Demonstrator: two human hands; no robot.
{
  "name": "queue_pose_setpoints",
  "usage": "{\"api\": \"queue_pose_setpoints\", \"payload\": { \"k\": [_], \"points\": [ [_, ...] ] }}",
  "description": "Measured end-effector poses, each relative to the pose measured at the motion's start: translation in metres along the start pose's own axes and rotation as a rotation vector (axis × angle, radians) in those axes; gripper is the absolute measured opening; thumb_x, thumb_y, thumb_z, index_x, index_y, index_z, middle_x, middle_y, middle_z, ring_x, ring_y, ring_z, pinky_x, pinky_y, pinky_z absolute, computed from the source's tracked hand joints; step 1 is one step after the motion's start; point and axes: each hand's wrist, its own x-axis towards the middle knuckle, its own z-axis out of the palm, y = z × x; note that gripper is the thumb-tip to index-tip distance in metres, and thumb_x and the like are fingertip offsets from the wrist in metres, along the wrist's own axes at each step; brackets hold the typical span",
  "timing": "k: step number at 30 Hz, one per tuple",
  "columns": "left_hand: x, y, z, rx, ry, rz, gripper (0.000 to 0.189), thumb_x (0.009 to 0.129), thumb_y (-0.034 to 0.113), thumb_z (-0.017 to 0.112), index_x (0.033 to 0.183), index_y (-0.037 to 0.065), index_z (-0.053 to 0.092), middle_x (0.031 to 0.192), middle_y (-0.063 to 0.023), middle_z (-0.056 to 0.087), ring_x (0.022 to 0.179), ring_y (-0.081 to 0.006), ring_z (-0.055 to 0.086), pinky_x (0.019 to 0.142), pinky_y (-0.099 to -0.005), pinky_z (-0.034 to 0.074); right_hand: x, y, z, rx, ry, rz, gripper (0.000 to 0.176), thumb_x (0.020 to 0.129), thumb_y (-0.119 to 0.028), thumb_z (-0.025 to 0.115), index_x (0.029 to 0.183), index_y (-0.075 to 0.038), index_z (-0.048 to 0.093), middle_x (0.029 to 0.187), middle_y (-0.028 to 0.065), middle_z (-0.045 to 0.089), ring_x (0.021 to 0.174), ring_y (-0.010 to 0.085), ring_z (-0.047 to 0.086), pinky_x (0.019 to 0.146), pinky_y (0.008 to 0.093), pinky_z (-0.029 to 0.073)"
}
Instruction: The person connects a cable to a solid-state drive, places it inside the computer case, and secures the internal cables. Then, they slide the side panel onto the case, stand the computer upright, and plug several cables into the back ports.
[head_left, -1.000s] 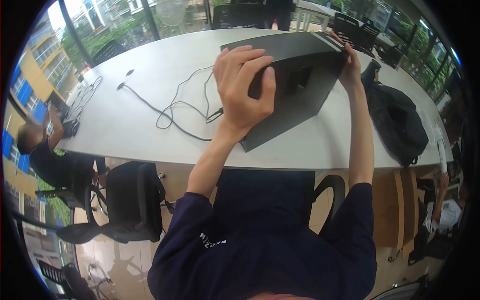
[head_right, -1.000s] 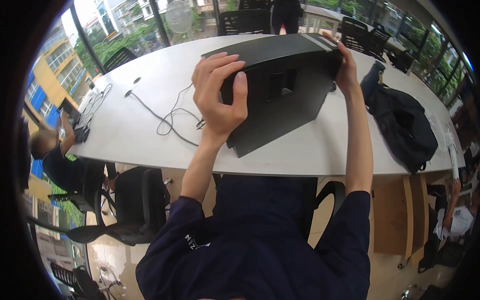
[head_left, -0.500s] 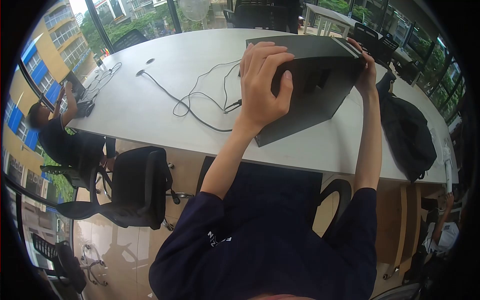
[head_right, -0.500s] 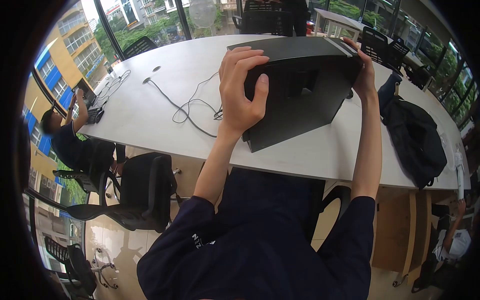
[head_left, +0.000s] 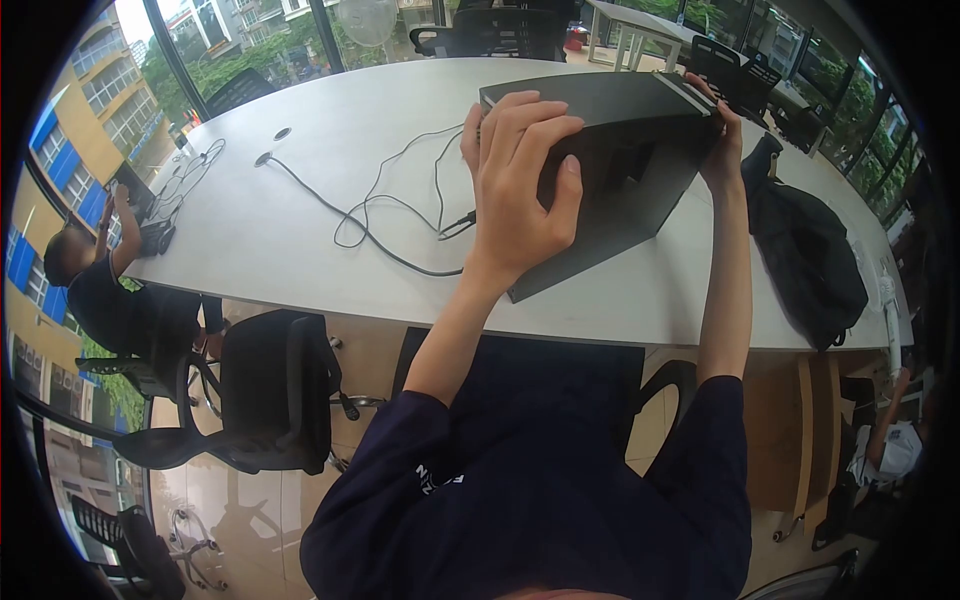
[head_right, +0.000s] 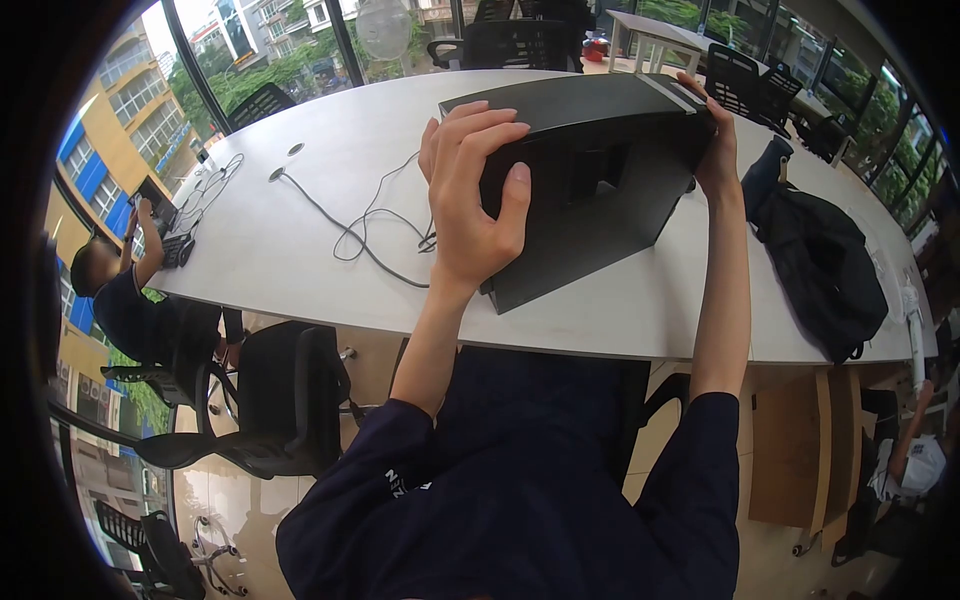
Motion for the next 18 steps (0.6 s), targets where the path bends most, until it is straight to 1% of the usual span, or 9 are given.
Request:
{"api": "queue_pose_setpoints", "payload": {
  "k": [3, 6, 8, 9, 11, 16, 18],
  "points": [
    [-0.0008, -0.0006, 0.0017, -0.036, 0.000, -0.011, 0.030, 0.080, 0.008, 0.064, 0.110, 0.009, 0.068, 0.120, -0.0080, 0.063, 0.127, -0.0327, 0.054, 0.119, -0.0589, 0.021, -0.0013, -0.0005, 0.0020, 0.013, -0.002, 0.010, 0.069, 0.095, -0.049, 0.050, 0.150, -0.007, 0.052, 0.148, 0.0121, 0.054, 0.135, 0.0246, 0.053, 0.115, 0.0360, 0.039],
    [-0.0003, -0.0004, 0.0023, -0.037, 0.015, -0.014, 0.031, 0.079, 0.008, 0.064, 0.110, 0.009, 0.068, 0.119, -0.0076, 0.063, 0.127, -0.0322, 0.054, 0.117, -0.0562, 0.023, -0.0016, -0.0003, 0.0023, -0.014, 0.014, -0.001, 0.070, 0.096, -0.050, 0.050, 0.151, -0.008, 0.052, 0.148, 0.0125, 0.055, 0.134, 0.0244, 0.053, 0.115, 0.0362, 0.040],
    [0.0000, -0.0007, 0.0018, -0.018, 0.017, 0.002, 0.031, 0.079, 0.008, 0.064, 0.110, 0.009, 0.069, 0.119, -0.0069, 0.064, 0.126, -0.0310, 0.054, 0.111, -0.0508, 0.027, -0.0012, -0.0003, 0.0029, -0.006, 0.014, 0.002, 0.069, 0.096, -0.050, 0.050, 0.151, -0.008, 0.052, 0.148, 0.0126, 0.055, 0.134, 0.0243, 0.054, 0.114, 0.0362, 0.040],
    [0.0001, -0.0006, 0.0016, -0.020, 0.016, 0.002, 0.031, 0.079, 0.008, 0.064, 0.110, 0.009, 0.069, 0.119, -0.0069, 0.064, 0.126, -0.0310, 0.054, 0.111, -0.0508, 0.027, -0.0016, -0.0004, 0.0031, 0.002, 0.011, 0.005, 0.069, 0.096, -0.050, 0.050, 0.151, -0.008, 0.052, 0.148, 0.0126, 0.055, 0.134, 0.0243, 0.054, 0.114, 0.0363, 0.040],
    [0.0003, 0.0002, 0.0009, 0.017, 0.016, 0.013, 0.031, 0.079, 0.007, 0.064, 0.110, 0.009, 0.069, 0.118, -0.0064, 0.064, 0.126, -0.0295, 0.055, 0.106, -0.0456, 0.028, -0.0027, -0.0009, 0.0034, -0.002, 0.016, 0.007, 0.069, 0.096, -0.050, 0.049, 0.151, -0.008, 0.052, 0.148, 0.0125, 0.055, 0.134, 0.0244, 0.054, 0.114, 0.0363, 0.041],
    [-0.0009, 0.0014, 0.0015, 0.030, 0.016, -0.005, 0.032, 0.079, 0.008, 0.065, 0.111, 0.009, 0.069, 0.120, -0.0063, 0.064, 0.127, -0.0292, 0.055, 0.106, -0.0441, 0.027, -0.0035, -0.0023, 0.0055, 0.001, 0.006, 0.009, 0.069, 0.096, -0.050, 0.049, 0.150, -0.008, 0.052, 0.147, 0.0124, 0.055, 0.133, 0.0248, 0.055, 0.114, 0.0363, 0.041],
    [-0.0013, 0.0018, 0.0007, 0.023, 0.021, 0.000, 0.033, 0.079, 0.008, 0.065, 0.111, 0.009, 0.069, 0.120, -0.0063, 0.064, 0.127, -0.0295, 0.054, 0.106, -0.0441, 0.027, -0.0047, -0.0031, 0.0087, -0.005, 0.035, 0.007, 0.069, 0.096, -0.050, 0.048, 0.150, -0.007, 0.053, 0.147, 0.0126, 0.055, 0.133, 0.0250, 0.055, 0.114, 0.0362, 0.041]
  ]
}}
